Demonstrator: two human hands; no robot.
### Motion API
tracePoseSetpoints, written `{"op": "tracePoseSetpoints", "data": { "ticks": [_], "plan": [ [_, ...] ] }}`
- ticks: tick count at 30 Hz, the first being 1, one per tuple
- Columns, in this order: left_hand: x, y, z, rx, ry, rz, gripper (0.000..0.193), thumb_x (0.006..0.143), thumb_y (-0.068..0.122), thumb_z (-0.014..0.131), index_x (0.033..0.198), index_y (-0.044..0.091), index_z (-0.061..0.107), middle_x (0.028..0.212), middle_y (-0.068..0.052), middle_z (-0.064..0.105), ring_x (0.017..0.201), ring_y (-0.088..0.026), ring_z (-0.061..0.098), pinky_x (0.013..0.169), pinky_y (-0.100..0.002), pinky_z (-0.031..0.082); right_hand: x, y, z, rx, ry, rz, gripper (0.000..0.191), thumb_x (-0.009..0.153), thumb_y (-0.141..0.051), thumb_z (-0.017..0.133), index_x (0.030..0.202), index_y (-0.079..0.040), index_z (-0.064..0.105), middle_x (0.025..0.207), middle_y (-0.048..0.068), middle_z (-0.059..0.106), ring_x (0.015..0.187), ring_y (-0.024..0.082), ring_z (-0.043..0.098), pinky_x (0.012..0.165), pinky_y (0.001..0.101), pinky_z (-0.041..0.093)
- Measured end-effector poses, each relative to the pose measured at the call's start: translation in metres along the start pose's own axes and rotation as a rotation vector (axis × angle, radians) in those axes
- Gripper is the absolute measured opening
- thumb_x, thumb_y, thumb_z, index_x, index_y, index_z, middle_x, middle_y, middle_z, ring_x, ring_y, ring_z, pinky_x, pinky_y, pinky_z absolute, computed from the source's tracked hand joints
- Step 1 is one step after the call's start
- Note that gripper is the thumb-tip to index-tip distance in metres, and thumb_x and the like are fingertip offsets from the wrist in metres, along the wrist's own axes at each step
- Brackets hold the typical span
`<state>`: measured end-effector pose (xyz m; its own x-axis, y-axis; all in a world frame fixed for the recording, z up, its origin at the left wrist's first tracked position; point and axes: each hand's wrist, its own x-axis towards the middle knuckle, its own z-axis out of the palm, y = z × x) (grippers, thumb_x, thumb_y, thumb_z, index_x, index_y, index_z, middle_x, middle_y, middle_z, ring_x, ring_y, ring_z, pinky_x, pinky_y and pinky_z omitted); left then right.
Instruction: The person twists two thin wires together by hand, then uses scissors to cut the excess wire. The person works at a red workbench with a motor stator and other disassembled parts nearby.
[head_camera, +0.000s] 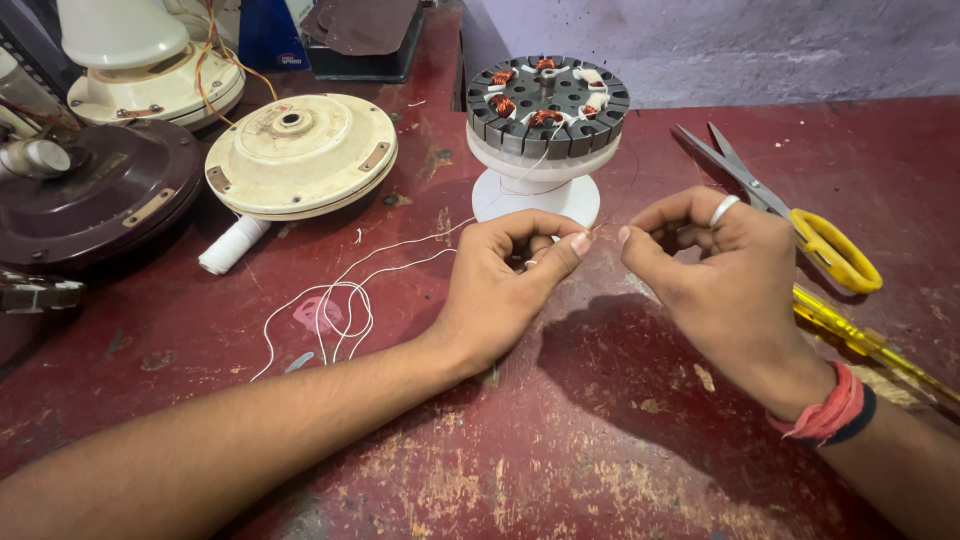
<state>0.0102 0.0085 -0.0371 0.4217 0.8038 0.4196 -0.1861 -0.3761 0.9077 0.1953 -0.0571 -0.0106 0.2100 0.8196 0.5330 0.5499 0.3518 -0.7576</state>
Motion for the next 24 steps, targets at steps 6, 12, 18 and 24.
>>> {"op": "tracePoseSetpoints", "data": {
  "ticks": [6, 12, 18, 24],
  "plan": [
    [-0.0020, 0.0022, 0.0015, 0.012, 0.001, 0.029, 0.016, 0.098, 0.012, 0.072, 0.102, -0.003, 0.076, 0.070, 0.011, 0.049, 0.064, 0.001, 0.041, 0.055, -0.021, 0.035, -0.0006, -0.0006, 0.0004, -0.017, 0.036, -0.062, 0.011, 0.091, -0.007, 0.076, 0.096, 0.002, 0.073, 0.082, 0.003, 0.073, 0.069, 0.003, 0.063, 0.058, 0.0171, 0.048],
    [-0.0040, 0.0048, 0.0041, 0.075, 0.045, 0.030, 0.015, 0.096, 0.011, 0.071, 0.102, -0.002, 0.076, 0.068, 0.010, 0.049, 0.063, 0.001, 0.042, 0.053, -0.020, 0.036, -0.0010, -0.0012, -0.0013, -0.085, 0.049, -0.105, 0.009, 0.091, -0.006, 0.077, 0.094, 0.002, 0.073, 0.080, 0.002, 0.072, 0.067, 0.003, 0.062, 0.056, 0.0178, 0.046],
    [-0.0043, 0.0075, 0.0037, 0.125, 0.065, 0.045, 0.015, 0.096, 0.011, 0.071, 0.101, -0.002, 0.077, 0.067, 0.010, 0.050, 0.062, 0.001, 0.044, 0.053, -0.020, 0.037, -0.0020, -0.0029, -0.0013, -0.103, 0.064, -0.136, 0.008, 0.091, -0.005, 0.077, 0.093, 0.000, 0.073, 0.079, 0.002, 0.072, 0.066, 0.003, 0.061, 0.055, 0.0182, 0.044],
    [-0.0055, 0.0083, 0.0048, 0.124, 0.068, 0.047, 0.015, 0.096, 0.011, 0.071, 0.101, -0.002, 0.077, 0.067, 0.011, 0.050, 0.063, 0.002, 0.043, 0.054, -0.020, 0.036, -0.0023, -0.0033, -0.0033, -0.172, 0.078, -0.267, 0.008, 0.091, -0.004, 0.079, 0.094, 0.001, 0.073, 0.081, 0.003, 0.072, 0.067, 0.004, 0.062, 0.057, 0.0184, 0.045]
  ]
}}
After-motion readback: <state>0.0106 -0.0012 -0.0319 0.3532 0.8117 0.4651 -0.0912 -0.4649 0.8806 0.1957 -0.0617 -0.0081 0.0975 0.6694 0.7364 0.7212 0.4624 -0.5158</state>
